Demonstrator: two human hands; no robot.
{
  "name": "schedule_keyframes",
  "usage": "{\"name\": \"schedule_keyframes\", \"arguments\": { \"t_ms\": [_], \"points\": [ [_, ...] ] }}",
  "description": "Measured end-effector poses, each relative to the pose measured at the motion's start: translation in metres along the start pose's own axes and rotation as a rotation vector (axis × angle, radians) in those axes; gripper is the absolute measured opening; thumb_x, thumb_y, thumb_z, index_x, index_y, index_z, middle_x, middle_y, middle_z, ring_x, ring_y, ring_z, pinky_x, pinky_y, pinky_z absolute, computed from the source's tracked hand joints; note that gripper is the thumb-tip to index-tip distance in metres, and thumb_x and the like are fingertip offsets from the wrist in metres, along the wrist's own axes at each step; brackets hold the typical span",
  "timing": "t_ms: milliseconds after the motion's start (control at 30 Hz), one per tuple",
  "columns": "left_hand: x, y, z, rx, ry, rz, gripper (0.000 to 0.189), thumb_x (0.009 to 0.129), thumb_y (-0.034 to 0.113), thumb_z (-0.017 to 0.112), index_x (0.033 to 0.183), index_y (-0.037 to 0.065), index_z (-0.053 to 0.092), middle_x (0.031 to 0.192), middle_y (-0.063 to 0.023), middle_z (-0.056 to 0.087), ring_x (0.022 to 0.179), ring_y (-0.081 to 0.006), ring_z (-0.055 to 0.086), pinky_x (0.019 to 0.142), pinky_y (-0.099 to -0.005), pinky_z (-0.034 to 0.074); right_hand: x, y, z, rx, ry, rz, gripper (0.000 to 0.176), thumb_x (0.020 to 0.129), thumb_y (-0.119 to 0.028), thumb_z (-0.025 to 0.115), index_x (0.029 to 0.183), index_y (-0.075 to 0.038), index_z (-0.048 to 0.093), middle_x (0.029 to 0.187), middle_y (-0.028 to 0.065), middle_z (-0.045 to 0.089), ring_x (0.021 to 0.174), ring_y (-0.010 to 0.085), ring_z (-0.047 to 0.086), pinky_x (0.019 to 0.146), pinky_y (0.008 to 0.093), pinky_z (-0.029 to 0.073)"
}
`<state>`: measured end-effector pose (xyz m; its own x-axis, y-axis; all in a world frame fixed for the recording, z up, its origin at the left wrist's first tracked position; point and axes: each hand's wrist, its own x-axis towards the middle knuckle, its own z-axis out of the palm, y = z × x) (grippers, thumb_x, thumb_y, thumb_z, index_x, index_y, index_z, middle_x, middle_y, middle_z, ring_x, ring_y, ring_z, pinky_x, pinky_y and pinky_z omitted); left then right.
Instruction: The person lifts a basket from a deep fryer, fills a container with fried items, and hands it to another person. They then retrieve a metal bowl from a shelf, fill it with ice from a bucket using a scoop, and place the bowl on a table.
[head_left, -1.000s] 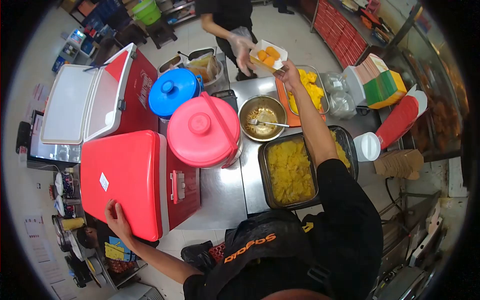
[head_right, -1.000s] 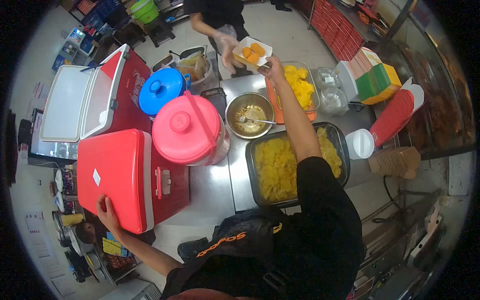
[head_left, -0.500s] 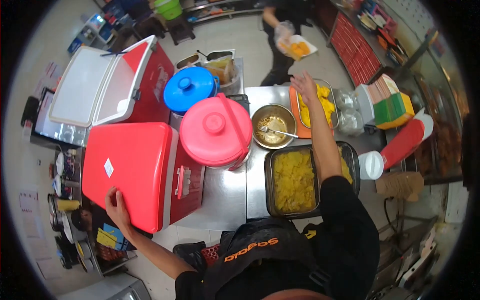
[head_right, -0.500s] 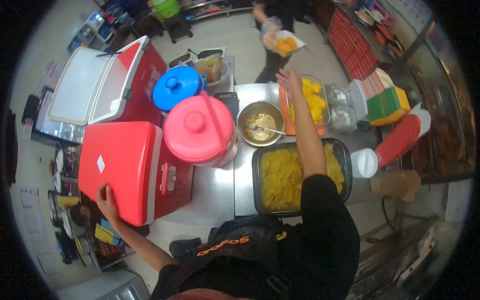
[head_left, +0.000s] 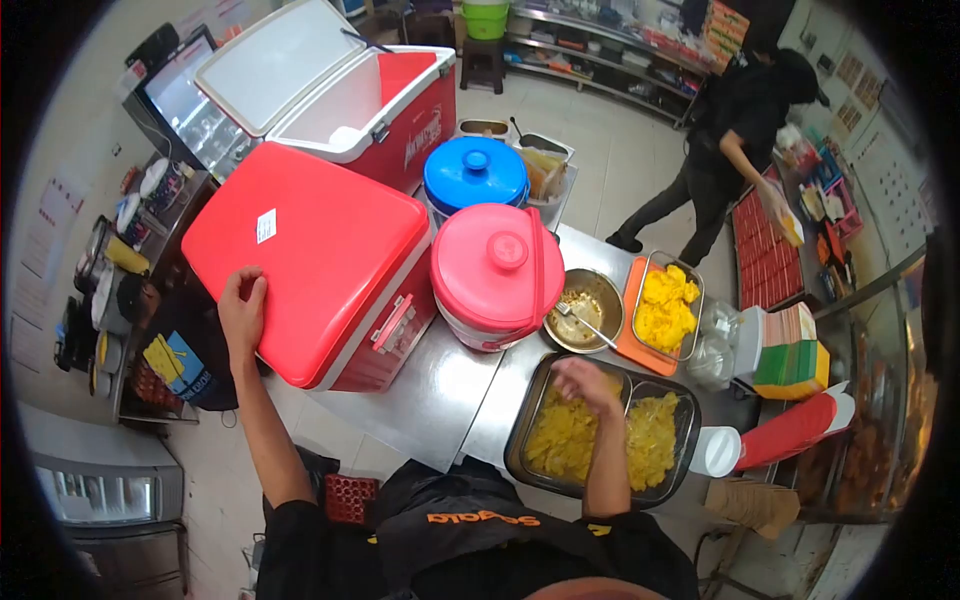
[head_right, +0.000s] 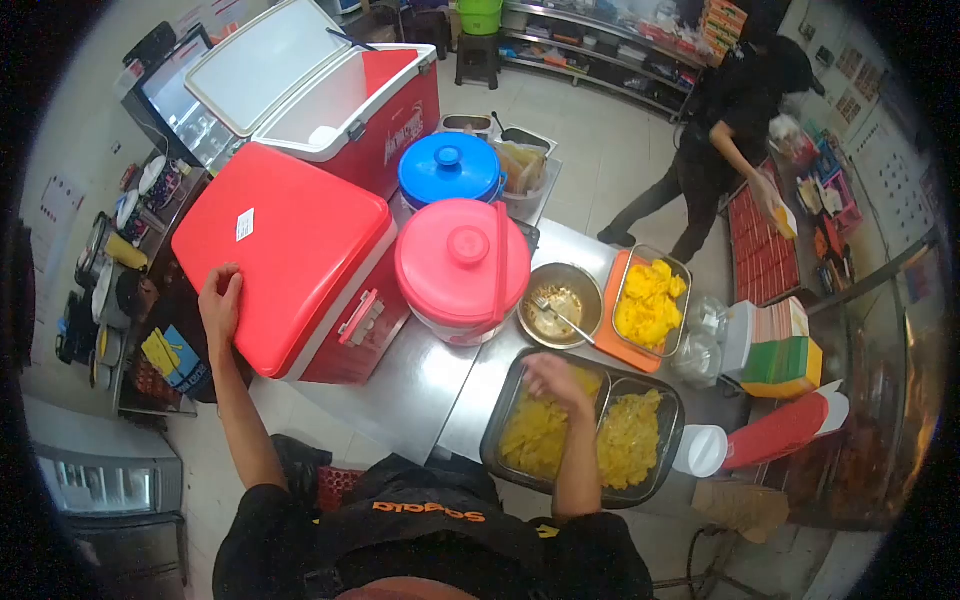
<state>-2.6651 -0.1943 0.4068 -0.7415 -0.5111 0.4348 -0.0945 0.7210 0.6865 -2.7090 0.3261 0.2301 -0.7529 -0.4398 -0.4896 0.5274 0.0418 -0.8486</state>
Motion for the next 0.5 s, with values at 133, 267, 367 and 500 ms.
{"name": "schedule_keyframes", "arguments": {
  "t_ms": [133,267,367,500],
  "points": [
    [-0.002,-0.018,0.001,-0.044,0.040,0.013,0.016,0.079,0.011,0.058,0.091,0.001,0.060,0.086,-0.0080,0.063,0.083,-0.0158,0.060,0.077,-0.0266,0.045,-0.013,-0.002,0.051,-0.162,-0.232,0.013,0.026,0.087,-0.023,0.052,0.105,-0.004,0.055,0.077,0.0034,0.060,0.058,0.0081,0.053,0.049,0.0207,0.043],
    [-0.008,-0.015,-0.009,-0.166,0.000,0.047,0.015,0.077,0.009,0.059,0.090,0.002,0.060,0.082,-0.0058,0.062,0.077,-0.0130,0.058,0.073,-0.0257,0.045,-0.027,-0.038,0.123,-0.236,-0.360,0.001,0.030,0.087,-0.023,0.053,0.109,-0.004,0.053,0.080,0.0019,0.058,0.059,0.0073,0.051,0.053,0.0212,0.042],
    [-0.018,-0.032,-0.032,-0.598,-0.122,0.076,0.019,0.079,0.006,0.059,0.097,0.000,0.057,0.093,-0.0049,0.059,0.089,-0.0117,0.055,0.080,-0.0245,0.041,-0.025,-0.060,0.191,-0.427,-0.453,-0.010,0.032,0.086,-0.026,0.054,0.110,-0.004,0.053,0.083,0.0022,0.058,0.062,0.0075,0.051,0.056,0.0224,0.043],
    [-0.052,-0.087,-0.103,-0.747,-0.070,0.026,0.019,0.082,0.006,0.056,0.100,0.000,0.054,0.097,-0.0060,0.058,0.092,-0.0127,0.053,0.082,-0.0247,0.040,-0.015,-0.062,0.288,-0.611,-0.575,-0.067,0.037,0.086,-0.030,0.054,0.111,-0.002,0.052,0.085,0.0046,0.057,0.067,0.0095,0.052,0.060,0.0245,0.044]
  ]
}}
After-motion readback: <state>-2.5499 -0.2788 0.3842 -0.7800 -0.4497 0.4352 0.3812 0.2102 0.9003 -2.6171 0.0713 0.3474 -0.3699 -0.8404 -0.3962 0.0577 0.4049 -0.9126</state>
